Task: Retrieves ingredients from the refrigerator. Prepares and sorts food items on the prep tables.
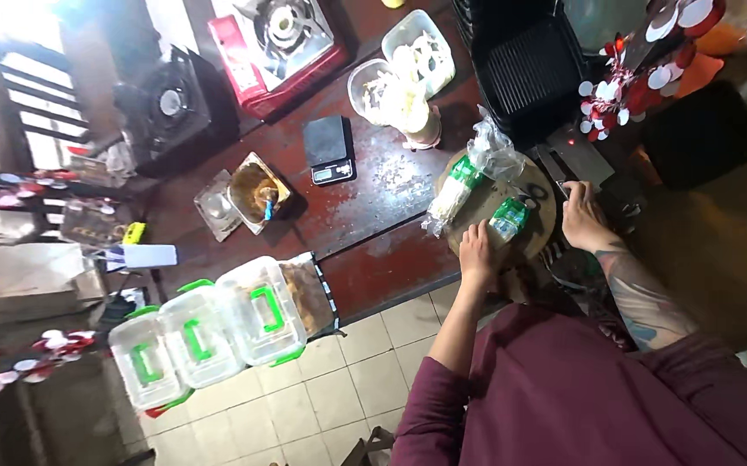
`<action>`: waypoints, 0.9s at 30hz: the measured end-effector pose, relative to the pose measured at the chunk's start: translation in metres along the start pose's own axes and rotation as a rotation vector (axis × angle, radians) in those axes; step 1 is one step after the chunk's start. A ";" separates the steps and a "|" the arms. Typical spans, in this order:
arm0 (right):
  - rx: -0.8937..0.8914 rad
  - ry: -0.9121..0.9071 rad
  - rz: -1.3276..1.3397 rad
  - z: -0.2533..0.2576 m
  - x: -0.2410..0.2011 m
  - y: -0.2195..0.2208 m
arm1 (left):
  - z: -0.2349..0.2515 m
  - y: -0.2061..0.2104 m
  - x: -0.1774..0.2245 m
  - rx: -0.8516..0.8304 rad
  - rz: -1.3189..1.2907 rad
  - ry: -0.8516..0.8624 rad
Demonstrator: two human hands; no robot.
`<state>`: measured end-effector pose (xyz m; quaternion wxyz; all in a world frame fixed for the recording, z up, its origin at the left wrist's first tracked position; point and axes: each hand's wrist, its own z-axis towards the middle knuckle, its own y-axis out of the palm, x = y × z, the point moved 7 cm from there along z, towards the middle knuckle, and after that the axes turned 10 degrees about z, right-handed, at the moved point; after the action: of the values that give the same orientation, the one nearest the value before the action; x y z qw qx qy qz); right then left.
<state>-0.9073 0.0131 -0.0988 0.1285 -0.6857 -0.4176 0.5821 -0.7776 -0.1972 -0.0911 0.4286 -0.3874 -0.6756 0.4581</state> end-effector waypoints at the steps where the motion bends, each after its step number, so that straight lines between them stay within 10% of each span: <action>1: 0.010 0.005 -0.023 0.001 0.002 0.003 | 0.001 -0.002 -0.002 -0.010 -0.001 0.011; 9: 0.133 -0.285 0.092 -0.029 -0.049 -0.014 | 0.004 -0.010 -0.015 -0.036 0.045 0.139; 12: -0.109 -0.513 0.070 -0.031 -0.088 0.015 | 0.007 -0.009 -0.025 -0.036 0.048 0.213; 18: -0.350 -0.402 -0.142 -0.010 -0.108 0.070 | 0.013 -0.019 -0.049 -0.114 -0.266 0.352; 27: -0.430 -0.303 0.377 -0.020 -0.115 0.053 | 0.002 -0.025 -0.052 -0.355 -1.055 0.167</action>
<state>-0.8634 -0.0969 -0.0487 -0.1932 -0.6681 -0.4111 0.5893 -0.7658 -0.2526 -0.0798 0.5799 -0.0982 -0.8082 0.0289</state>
